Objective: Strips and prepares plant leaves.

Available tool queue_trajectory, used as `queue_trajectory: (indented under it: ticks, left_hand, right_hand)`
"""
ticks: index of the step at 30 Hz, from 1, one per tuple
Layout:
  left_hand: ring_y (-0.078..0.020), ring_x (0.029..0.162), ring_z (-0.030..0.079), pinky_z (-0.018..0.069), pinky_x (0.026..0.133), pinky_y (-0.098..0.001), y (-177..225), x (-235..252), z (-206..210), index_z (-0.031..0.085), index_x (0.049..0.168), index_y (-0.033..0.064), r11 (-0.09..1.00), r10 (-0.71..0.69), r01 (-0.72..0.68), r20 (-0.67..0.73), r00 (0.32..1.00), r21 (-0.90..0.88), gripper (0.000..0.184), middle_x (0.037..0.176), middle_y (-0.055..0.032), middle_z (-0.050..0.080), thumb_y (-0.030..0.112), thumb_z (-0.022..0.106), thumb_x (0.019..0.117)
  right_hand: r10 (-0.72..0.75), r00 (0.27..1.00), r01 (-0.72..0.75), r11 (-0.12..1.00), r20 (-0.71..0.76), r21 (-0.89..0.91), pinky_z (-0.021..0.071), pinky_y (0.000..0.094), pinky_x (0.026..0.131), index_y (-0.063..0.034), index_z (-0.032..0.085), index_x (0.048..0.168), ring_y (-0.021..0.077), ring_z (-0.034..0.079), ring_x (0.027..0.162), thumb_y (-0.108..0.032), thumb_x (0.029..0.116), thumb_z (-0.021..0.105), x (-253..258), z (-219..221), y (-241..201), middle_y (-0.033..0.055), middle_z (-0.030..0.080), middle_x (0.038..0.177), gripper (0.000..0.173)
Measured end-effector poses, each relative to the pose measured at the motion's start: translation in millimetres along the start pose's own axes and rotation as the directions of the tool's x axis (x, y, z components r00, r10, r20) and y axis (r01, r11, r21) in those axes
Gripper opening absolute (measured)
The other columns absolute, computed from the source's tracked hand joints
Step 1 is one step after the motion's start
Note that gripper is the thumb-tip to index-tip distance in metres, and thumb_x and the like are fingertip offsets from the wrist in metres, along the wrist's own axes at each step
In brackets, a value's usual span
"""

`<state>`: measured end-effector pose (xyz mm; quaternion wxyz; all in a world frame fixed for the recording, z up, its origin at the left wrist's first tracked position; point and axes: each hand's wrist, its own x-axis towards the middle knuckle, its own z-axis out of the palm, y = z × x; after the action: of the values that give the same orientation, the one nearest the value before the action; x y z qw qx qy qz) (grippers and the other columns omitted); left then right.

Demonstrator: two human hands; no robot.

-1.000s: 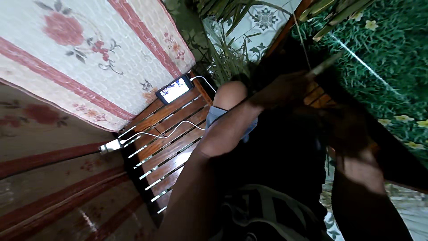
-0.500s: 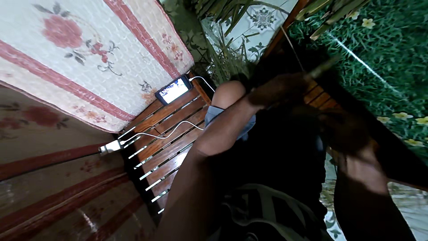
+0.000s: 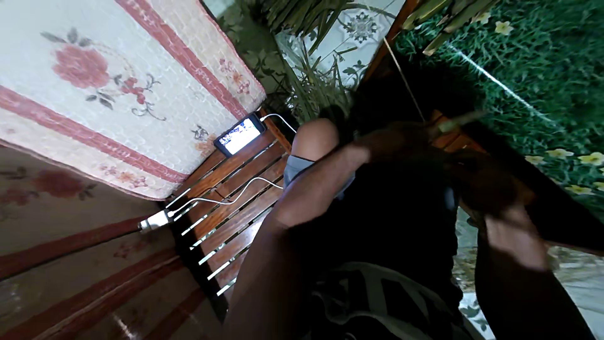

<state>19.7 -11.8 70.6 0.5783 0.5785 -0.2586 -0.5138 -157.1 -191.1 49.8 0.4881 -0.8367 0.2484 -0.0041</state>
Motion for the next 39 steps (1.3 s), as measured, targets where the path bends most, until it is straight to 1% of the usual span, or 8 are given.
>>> queue_trajectory:
  ticks: [6, 11, 16, 21, 26, 30, 35, 39]
  left_hand:
    - [-0.0033, 0.038, 0.032, 0.0311, 0.035, -0.0182, -5, 3, -63, 0.058, 0.137, 0.0095, 0.846, 0.203, -0.333, -0.326, 0.923, -0.417, 0.043, 0.054, 0.0057, 0.039, 0.03, 0.029, 0.1125]
    - [-0.0028, 0.039, 0.039, 0.0347, 0.036, -0.0166, -9, 7, -34, 0.054, 0.107, 0.0118, 0.932, 0.03, -0.073, -0.125, 0.992, -0.354, 0.021, 0.058, 0.0041, 0.046, 0.026, 0.039, 0.1114]
    - [-0.0036, 0.037, 0.039, 0.0381, 0.037, -0.0184, -10, 0, -81, 0.052, 0.141, 0.0104, 0.802, 0.288, -0.414, -0.328, 0.9, -0.431, 0.046, 0.051, 0.0074, 0.043, 0.033, 0.024, 0.1124]
    - [-0.005, 0.037, 0.04, 0.0395, 0.037, -0.0192, -15, 0, -78, 0.046, 0.147, 0.009, 0.796, 0.298, -0.395, -0.271, 0.915, -0.458, 0.048, 0.052, 0.0059, 0.043, 0.034, 0.025, 0.1125]
    - [-0.0058, 0.038, 0.041, 0.0399, 0.038, -0.0204, -21, 6, -44, 0.054, 0.097, 0.0154, 0.921, 0.15, -0.195, -0.152, 0.977, -0.338, 0.03, 0.051, 0.0055, 0.044, 0.032, 0.033, 0.1116]
    - [-0.0047, 0.04, 0.041, 0.0392, 0.039, -0.0185, -26, 7, -27, 0.054, 0.105, 0.0109, 0.97, 0.056, -0.06, -0.023, 0.998, -0.234, 0.027, 0.055, 0.0044, 0.046, 0.026, 0.033, 0.1117]
    - [-0.0044, 0.039, 0.041, 0.0396, 0.04, -0.0198, -27, 5, -63, 0.049, 0.144, 0.0116, 0.82, 0.329, -0.366, -0.161, 0.931, -0.441, 0.045, 0.052, 0.0079, 0.045, 0.036, 0.034, 0.1096]
    - [-0.005, 0.038, 0.043, 0.0416, 0.039, -0.0202, -26, 6, -76, 0.047, 0.146, 0.0127, 0.758, 0.374, -0.434, -0.22, 0.901, -0.487, 0.045, 0.052, 0.0069, 0.047, 0.037, 0.035, 0.1104]
  right_hand:
    - [0.042, 0.999, -0.042, 0.998, -0.001, 0.036, 0.0542, 0.0234, 0.064, 0.0002, 0.067, 0.109, 0.0032, 0.06, 0.071, -0.015, 0.0916, 0.069, -5, -10, 41, 0.0028, 0.066, 0.091, 0.023]
    - [0.064, 0.998, -0.063, 0.998, 0.023, -0.012, 0.0536, 0.0244, 0.067, -0.0001, 0.067, 0.109, 0.004, 0.059, 0.071, -0.015, 0.0937, 0.068, -4, -13, 33, 0.0039, 0.066, 0.091, 0.022]
    - [0.023, 0.999, -0.02, 0.998, 0.039, -0.065, 0.0542, 0.0293, 0.065, 0.0007, 0.066, 0.109, 0.0078, 0.059, 0.069, -0.015, 0.0913, 0.067, -18, -30, 75, 0.0062, 0.065, 0.089, 0.024]
    - [0.074, 0.986, -0.054, 0.99, 0.152, -0.129, 0.0566, 0.038, 0.075, -0.0037, 0.065, 0.125, 0.0146, 0.065, 0.08, -0.022, 0.0987, 0.063, -15, -28, 57, 0.0116, 0.068, 0.104, 0.032]
    - [-0.045, 0.978, 0.066, 0.993, 0.204, -0.098, 0.0573, 0.042, 0.066, -0.0063, 0.065, 0.127, 0.0194, 0.064, 0.07, -0.026, 0.1054, 0.056, 14, -5, -22, 0.0126, 0.068, 0.093, 0.031]
    - [-0.079, 0.984, 0.092, 0.993, 0.161, -0.075, 0.054, 0.0381, 0.058, -0.0093, 0.069, 0.119, 0.0154, 0.059, 0.061, -0.027, 0.1051, 0.058, 36, 11, -44, 0.0071, 0.065, 0.08, 0.025]
    - [-0.119, 0.972, 0.155, 0.973, 0.203, -0.172, 0.0558, 0.0488, 0.067, -0.0092, 0.072, 0.115, 0.0225, 0.064, 0.066, -0.027, 0.104, 0.06, 44, 13, -19, 0.0104, 0.069, 0.082, 0.024]
    - [-0.115, 0.97, 0.164, 0.96, 0.213, -0.226, 0.0558, 0.0524, 0.074, -0.013, 0.073, 0.115, 0.0239, 0.067, 0.073, -0.035, 0.102, 0.061, 46, 10, 11, 0.0095, 0.071, 0.087, 0.028]
